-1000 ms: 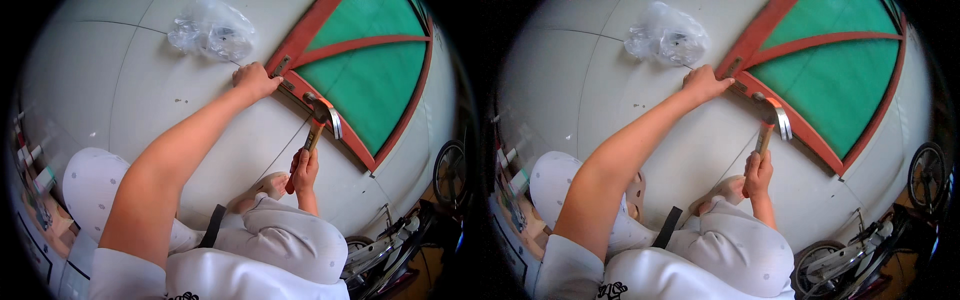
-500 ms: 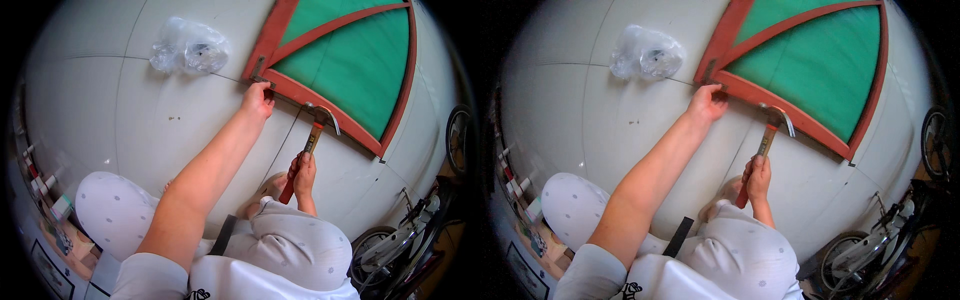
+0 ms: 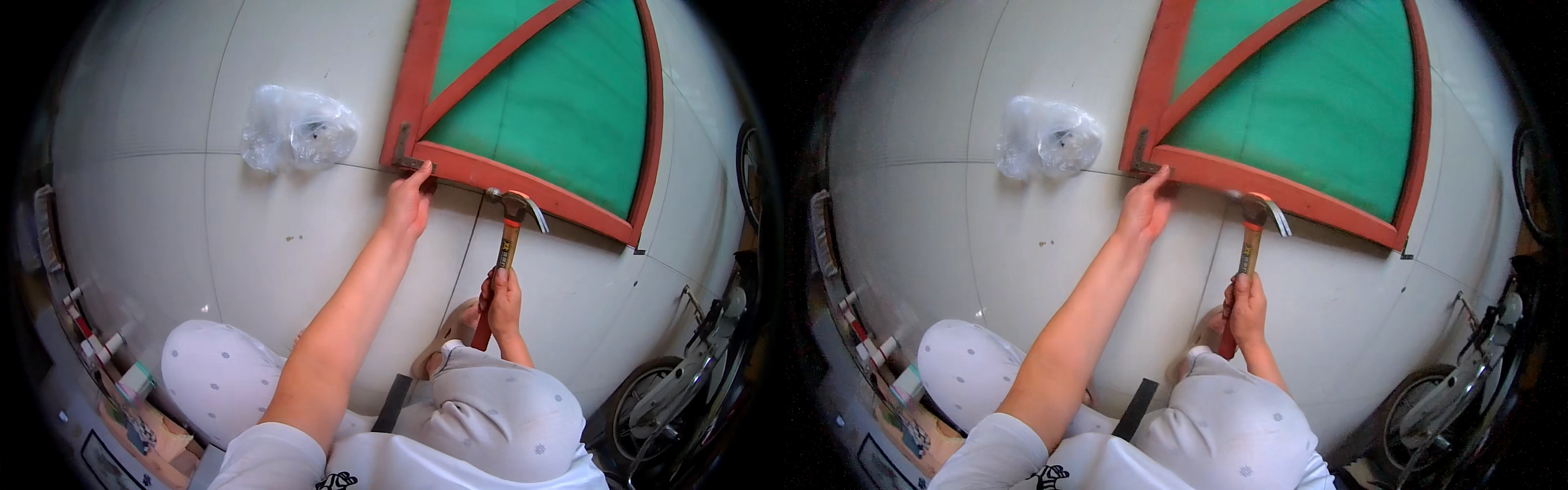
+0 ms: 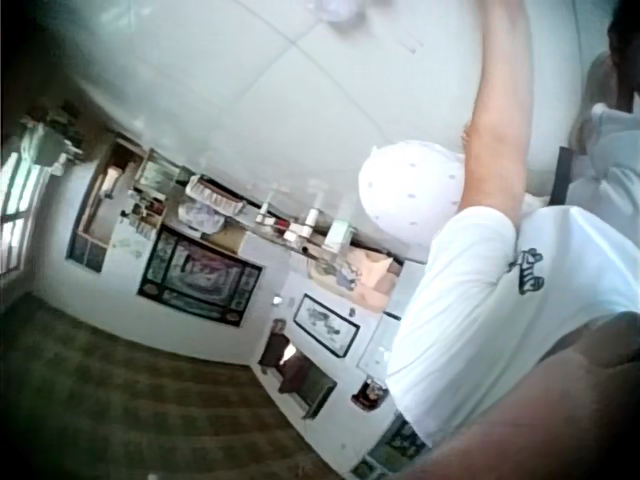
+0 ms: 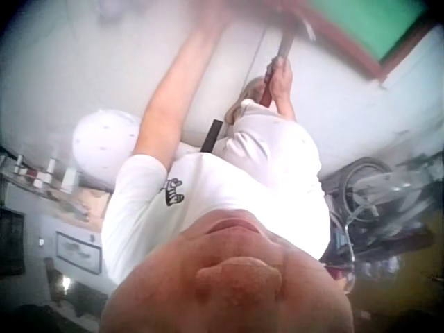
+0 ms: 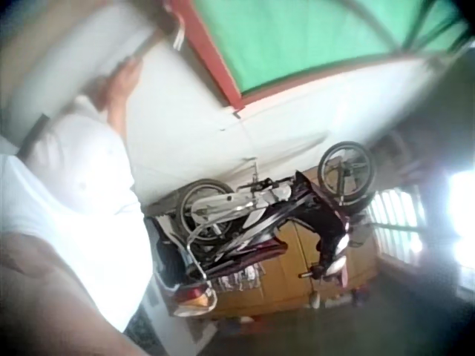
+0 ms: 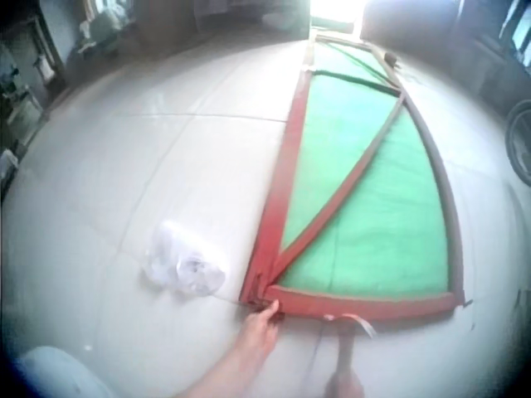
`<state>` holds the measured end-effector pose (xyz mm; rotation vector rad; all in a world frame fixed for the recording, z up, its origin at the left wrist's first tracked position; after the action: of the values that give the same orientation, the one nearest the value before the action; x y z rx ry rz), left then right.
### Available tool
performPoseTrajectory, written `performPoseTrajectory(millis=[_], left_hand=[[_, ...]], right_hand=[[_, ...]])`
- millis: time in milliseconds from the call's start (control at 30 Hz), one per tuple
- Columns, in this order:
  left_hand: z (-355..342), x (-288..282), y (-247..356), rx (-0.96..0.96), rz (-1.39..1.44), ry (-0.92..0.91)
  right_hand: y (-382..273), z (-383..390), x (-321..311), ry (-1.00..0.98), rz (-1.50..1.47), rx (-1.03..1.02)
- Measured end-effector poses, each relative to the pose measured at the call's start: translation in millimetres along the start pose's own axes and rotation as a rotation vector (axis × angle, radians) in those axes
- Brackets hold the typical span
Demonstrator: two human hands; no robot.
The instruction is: The person attaches a metal hinge to a red wooden window screen frame by hammering small nails into the wood while working on the floor. They handle the wooden frame, a metal hinge, and nails taken from a plastic bag.
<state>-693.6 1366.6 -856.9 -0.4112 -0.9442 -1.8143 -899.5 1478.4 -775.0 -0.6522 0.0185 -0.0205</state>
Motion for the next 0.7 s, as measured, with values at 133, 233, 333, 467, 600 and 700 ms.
performPoseTrajectory(millis=[133,233,333,467,600,700], left_hand=[[1,-1,4,0.022,-0.146,-0.035],[5,11,9,0.064,-0.101,-0.008],[10,11,11,0.047,-0.204,-0.004],[10,7,21,0.1,-0.295,-0.021],[7,2,28,0.056,-0.338,-0.054],[8,9,16,0.015,-0.399,-0.03]], right_hand=[[0,3,-7,0.025,-0.03,-0.016],[6,7,-23,0.059,-0.062,-0.034],[13,15,-53,0.213,0.14,-0.189],[24,39,-73,0.293,0.163,-0.157],[70,61,-115,0.545,0.247,-0.004],[98,75,-158,0.748,0.344,0.022]])
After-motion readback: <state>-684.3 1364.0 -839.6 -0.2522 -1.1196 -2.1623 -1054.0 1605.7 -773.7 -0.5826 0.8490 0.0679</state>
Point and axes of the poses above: each hand's wrist, its own z-axis away from the middle knuckle, its own x-axis out of the palm, y = z × x, the point moved 6 cm from there along -z, towards the middle knuckle, and after that the axes turned 8 degrees about x, right-handed, at the moved point
